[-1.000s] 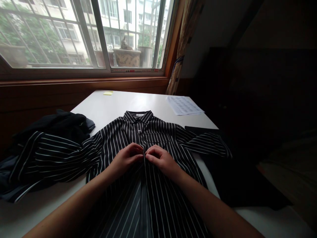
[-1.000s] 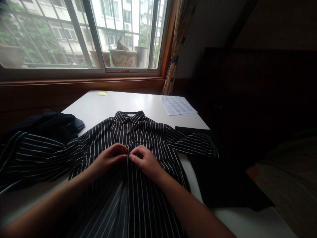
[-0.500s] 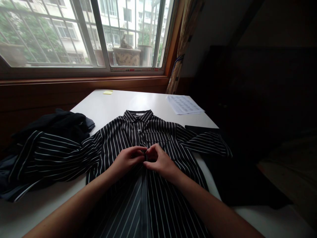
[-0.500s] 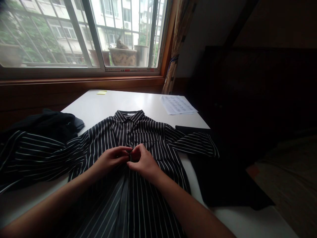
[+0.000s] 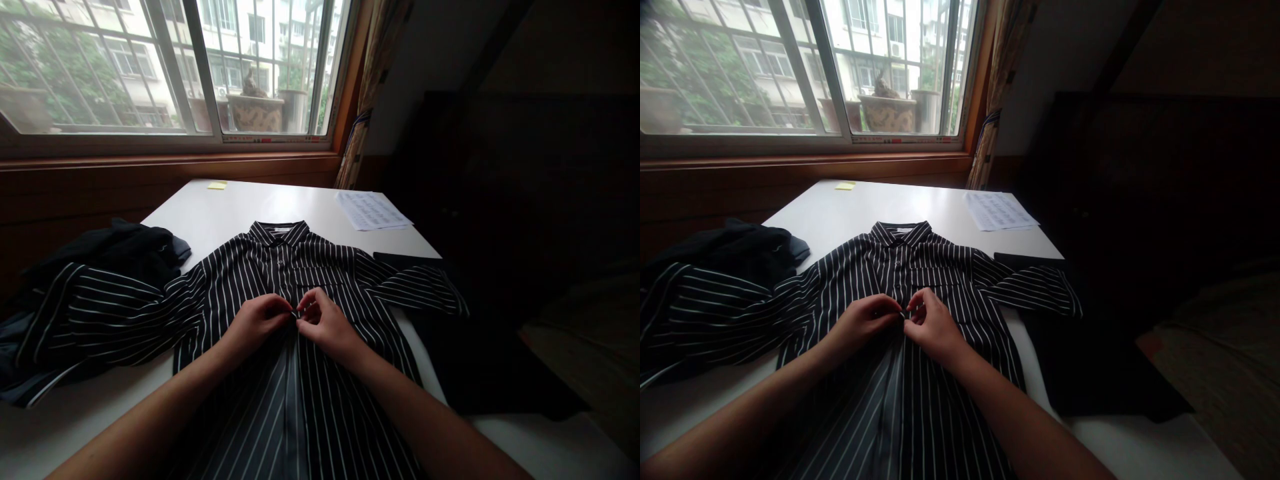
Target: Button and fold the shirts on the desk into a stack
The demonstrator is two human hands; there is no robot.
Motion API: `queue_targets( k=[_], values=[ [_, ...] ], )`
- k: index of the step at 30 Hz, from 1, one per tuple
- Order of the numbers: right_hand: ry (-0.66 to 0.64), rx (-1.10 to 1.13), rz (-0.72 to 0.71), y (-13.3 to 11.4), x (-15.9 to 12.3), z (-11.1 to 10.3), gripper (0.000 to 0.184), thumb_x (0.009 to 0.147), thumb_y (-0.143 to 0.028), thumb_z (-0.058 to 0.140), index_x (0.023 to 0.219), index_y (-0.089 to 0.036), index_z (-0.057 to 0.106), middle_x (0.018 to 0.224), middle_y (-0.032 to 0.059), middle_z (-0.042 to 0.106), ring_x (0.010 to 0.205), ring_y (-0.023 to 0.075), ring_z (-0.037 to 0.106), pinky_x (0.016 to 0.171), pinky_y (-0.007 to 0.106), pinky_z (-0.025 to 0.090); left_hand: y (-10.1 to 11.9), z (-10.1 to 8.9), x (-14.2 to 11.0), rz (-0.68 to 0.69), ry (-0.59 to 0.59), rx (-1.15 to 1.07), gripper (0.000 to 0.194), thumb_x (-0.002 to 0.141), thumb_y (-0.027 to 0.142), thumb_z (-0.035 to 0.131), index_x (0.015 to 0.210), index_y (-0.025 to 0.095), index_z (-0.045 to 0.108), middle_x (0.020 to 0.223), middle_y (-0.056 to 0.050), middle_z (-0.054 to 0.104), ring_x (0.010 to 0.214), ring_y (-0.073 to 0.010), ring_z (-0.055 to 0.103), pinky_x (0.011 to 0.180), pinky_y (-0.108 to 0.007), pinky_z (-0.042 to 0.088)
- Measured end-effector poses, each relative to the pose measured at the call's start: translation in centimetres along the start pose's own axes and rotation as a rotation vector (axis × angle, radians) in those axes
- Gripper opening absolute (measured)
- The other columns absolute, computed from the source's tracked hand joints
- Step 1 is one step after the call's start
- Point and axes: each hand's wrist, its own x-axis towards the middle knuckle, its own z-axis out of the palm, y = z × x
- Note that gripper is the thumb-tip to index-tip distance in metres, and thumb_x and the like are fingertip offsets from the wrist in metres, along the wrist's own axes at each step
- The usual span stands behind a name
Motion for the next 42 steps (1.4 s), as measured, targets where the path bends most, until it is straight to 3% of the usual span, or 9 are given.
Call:
queue_targets(
  k=[4,8,20,29,34,39,42],
  values=[
    [0.033,-0.23,-0.112,-0.6,-0.5,0.2,0.029,0.074,-0.028,0.074,0.091,-0.022,0.052,0.089,-0.0011,0.056,0.069,0.0129,0.052,0.062,0.027,0.045,0.2,-0.1,-0.1,-0.013,0.003,-0.021,0.01,0.085,0.019,0.067,0.093,0.021,0.073,0.092,0.0,0.074,0.087,-0.0168,0.07,0.08,-0.026,0.052],
    [0.029,-0.368,-0.144,-0.7,-0.6,0.4,0.025,0.075,-0.025,0.072,0.087,-0.022,0.051,0.082,-0.0025,0.053,0.072,0.0141,0.051,0.065,0.028,0.042,0.2,0.0,-0.1,-0.014,-0.013,-0.032,0.01,0.085,0.019,0.067,0.093,0.021,0.074,0.091,-0.001,0.075,0.086,-0.017,0.07,0.08,-0.027,0.052],
    [0.03,-0.451,-0.187,-1.0,-0.6,0.1,0.01,0.078,-0.011,0.06,0.081,-0.02,0.059,0.079,-0.001,0.06,0.071,0.0139,0.054,0.068,0.027,0.042,0.3,-0.1,-0.2,0.007,-0.022,-0.013,0.01,0.086,0.028,0.069,0.09,0.02,0.074,0.088,-0.002,0.075,0.082,-0.0168,0.069,0.077,-0.026,0.052],
    [0.001,-0.227,-0.091,-0.9,0.1,-0.8,0.009,0.082,-0.019,0.064,0.079,-0.021,0.072,0.079,0.0012,0.07,0.076,0.0175,0.064,0.073,0.03,0.048,0.3,-0.3,-0.1,-0.02,-0.058,-0.06,0.012,0.086,0.028,0.069,0.094,0.021,0.073,0.093,-0.003,0.075,0.087,-0.019,0.07,0.082,-0.03,0.053],
    [-0.018,-0.074,0.03,-0.8,0.6,-1.5,0.011,0.081,-0.025,0.066,0.079,-0.02,0.075,0.081,0.0021,0.073,0.081,0.0189,0.066,0.077,0.031,0.048,-0.2,-0.4,-0.3,-0.065,-0.073,-0.226,0.032,0.086,0.03,0.07,0.116,0.022,0.064,0.095,-0.003,0.074,0.088,-0.0187,0.07,0.081,-0.032,0.055],
    [-0.045,0.115,0.192,-0.5,0.6,-1.7,0.018,0.08,-0.034,0.067,0.083,-0.018,0.076,0.069,-0.0007,0.065,0.06,0.0134,0.056,0.056,0.026,0.041,-0.2,-0.5,-0.5,-0.06,-0.112,-0.301,0.035,0.084,0.026,0.071,0.117,0.02,0.062,0.097,-0.004,0.073,0.092,-0.0189,0.069,0.087,-0.035,0.055],
    [-0.032,0.168,0.234,-0.5,0.5,-1.6,0.022,0.079,-0.036,0.069,0.085,-0.017,0.075,0.064,-0.0018,0.062,0.054,0.0118,0.051,0.052,0.025,0.038,-0.1,-0.4,-0.5,-0.043,-0.109,-0.289,0.033,0.082,0.022,0.071,0.114,0.018,0.063,0.097,-0.005,0.072,0.093,-0.0183,0.069,0.088,-0.035,0.055]
  ],
)
